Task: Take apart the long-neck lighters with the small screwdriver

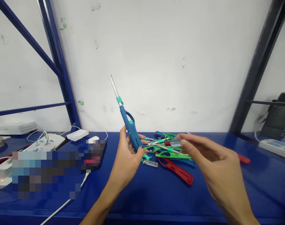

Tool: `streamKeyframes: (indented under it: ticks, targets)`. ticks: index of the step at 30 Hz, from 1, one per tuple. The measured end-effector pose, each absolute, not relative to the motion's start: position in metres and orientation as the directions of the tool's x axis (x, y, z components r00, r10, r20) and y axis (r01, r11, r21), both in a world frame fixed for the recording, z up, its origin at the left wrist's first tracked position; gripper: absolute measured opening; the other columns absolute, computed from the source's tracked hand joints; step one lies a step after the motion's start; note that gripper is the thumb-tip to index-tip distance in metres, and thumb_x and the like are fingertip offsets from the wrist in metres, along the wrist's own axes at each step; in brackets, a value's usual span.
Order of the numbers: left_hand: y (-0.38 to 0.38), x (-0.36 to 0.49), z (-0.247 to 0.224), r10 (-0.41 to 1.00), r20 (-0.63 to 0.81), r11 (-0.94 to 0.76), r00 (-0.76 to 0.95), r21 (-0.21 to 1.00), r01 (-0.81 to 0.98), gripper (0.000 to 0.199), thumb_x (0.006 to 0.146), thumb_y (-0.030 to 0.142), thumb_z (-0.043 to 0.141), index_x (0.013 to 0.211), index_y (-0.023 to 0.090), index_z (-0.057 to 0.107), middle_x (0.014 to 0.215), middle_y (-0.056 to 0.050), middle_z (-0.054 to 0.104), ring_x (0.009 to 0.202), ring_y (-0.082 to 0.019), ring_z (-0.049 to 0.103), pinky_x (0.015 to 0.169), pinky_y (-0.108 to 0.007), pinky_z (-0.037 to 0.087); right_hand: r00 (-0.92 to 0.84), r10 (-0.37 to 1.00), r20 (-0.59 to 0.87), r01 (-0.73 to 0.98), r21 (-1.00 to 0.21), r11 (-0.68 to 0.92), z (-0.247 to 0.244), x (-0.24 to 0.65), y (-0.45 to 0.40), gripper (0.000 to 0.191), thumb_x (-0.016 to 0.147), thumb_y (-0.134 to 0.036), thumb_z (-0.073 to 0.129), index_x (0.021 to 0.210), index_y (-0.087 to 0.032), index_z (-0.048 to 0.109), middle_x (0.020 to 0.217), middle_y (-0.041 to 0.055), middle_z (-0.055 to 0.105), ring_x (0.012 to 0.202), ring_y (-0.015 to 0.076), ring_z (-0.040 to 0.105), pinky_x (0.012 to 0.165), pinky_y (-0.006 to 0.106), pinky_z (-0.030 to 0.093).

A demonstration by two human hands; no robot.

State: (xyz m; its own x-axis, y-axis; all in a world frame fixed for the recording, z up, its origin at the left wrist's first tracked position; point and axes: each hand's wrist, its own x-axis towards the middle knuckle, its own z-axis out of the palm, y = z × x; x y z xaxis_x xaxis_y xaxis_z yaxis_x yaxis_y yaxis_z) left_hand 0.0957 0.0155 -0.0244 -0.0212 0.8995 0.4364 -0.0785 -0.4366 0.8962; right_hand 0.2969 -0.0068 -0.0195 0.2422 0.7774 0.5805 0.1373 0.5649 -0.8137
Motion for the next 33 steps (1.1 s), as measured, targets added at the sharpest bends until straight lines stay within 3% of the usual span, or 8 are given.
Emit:
streamKeyframes:
  ticks: [5,10,19,22,25,28,33]
  targets:
    - [0.013,0.096,-0.022,0.903,0.428,-0.429,-0.028,0.903,-0.035,0.07,0.083,0.012,0.061,0.145,0.027,0.033,0.12,-0.009,0.061,0.11,-0.026,0.067,0.071,-0.03,0.055,0.242,0.747,0.62,0.175,-0.785,0.595,-0.021,0.295,-0.006,0.021,0.083,-0.047,0.081,0.092,-0.028,0.08,0.092,0.0038,0.081,0.078,0.0211,0.077,0.067,0.027,0.065]
    - [0.014,0.096,-0.023,0.893,0.449,-0.449,-0.01,0.893,-0.031,0.069,0.085,0.01,0.058,0.146,0.028,0.032,0.121,-0.008,0.06,0.11,-0.024,0.065,0.074,-0.031,0.053,0.169,0.768,0.618,0.251,-0.78,0.573,-0.021,0.297,-0.008,0.021,0.091,-0.048,0.074,0.091,-0.027,0.072,0.067,-0.002,0.069,0.057,0.0133,0.064,0.053,0.02,0.056]
    - [0.014,0.099,-0.027,0.891,0.454,-0.454,0.026,0.891,-0.015,0.07,0.087,0.006,0.054,0.149,0.03,0.029,0.117,-0.006,0.06,0.111,-0.024,0.064,0.075,-0.031,0.053,0.119,0.824,0.555,0.293,-0.812,0.505,-0.018,0.305,-0.01,0.029,0.089,-0.053,0.074,0.09,-0.025,0.069,0.075,-0.0006,0.07,0.062,0.0145,0.064,0.054,0.022,0.055]
    - [0.015,0.098,-0.028,0.883,0.469,-0.469,0.019,0.883,-0.002,0.068,0.087,0.006,0.054,0.147,0.03,0.031,0.116,-0.006,0.059,0.112,-0.023,0.063,0.077,-0.031,0.054,0.139,0.827,0.545,0.295,-0.82,0.491,-0.019,0.309,-0.007,0.036,0.084,-0.05,0.08,0.11,-0.027,0.068,0.09,0.0019,0.076,0.078,0.0195,0.074,0.066,0.025,0.061]
    - [0.017,0.097,-0.029,0.879,0.477,-0.477,0.003,0.879,-0.007,0.067,0.085,0.006,0.053,0.144,0.03,0.032,0.115,-0.005,0.057,0.109,-0.023,0.063,0.074,-0.031,0.055,0.067,0.851,0.52,0.259,-0.833,0.489,-0.018,0.313,-0.006,0.035,0.081,-0.047,0.084,0.107,-0.026,0.074,0.105,0.0055,0.079,0.097,0.0246,0.076,0.076,0.027,0.064]
    - [0.019,0.097,-0.032,0.881,0.472,-0.472,0.002,0.881,-0.013,0.068,0.085,0.005,0.051,0.145,0.031,0.03,0.115,-0.005,0.057,0.107,-0.022,0.063,0.076,-0.031,0.056,-0.031,0.882,0.47,0.186,-0.865,0.467,-0.016,0.313,-0.006,0.032,0.079,-0.047,0.085,0.102,-0.026,0.079,0.108,0.0058,0.08,0.093,0.0243,0.077,0.073,0.026,0.064]
    - [0.02,0.099,-0.037,0.879,0.477,-0.476,0.021,0.879,-0.029,0.07,0.085,0.004,0.049,0.146,0.031,0.027,0.116,-0.006,0.056,0.106,-0.021,0.062,0.079,-0.032,0.057,-0.015,0.894,0.448,0.118,-0.887,0.446,-0.016,0.31,-0.004,0.032,0.08,-0.048,0.083,0.101,-0.025,0.083,0.102,0.0066,0.082,0.09,0.0247,0.078,0.073,0.026,0.064]
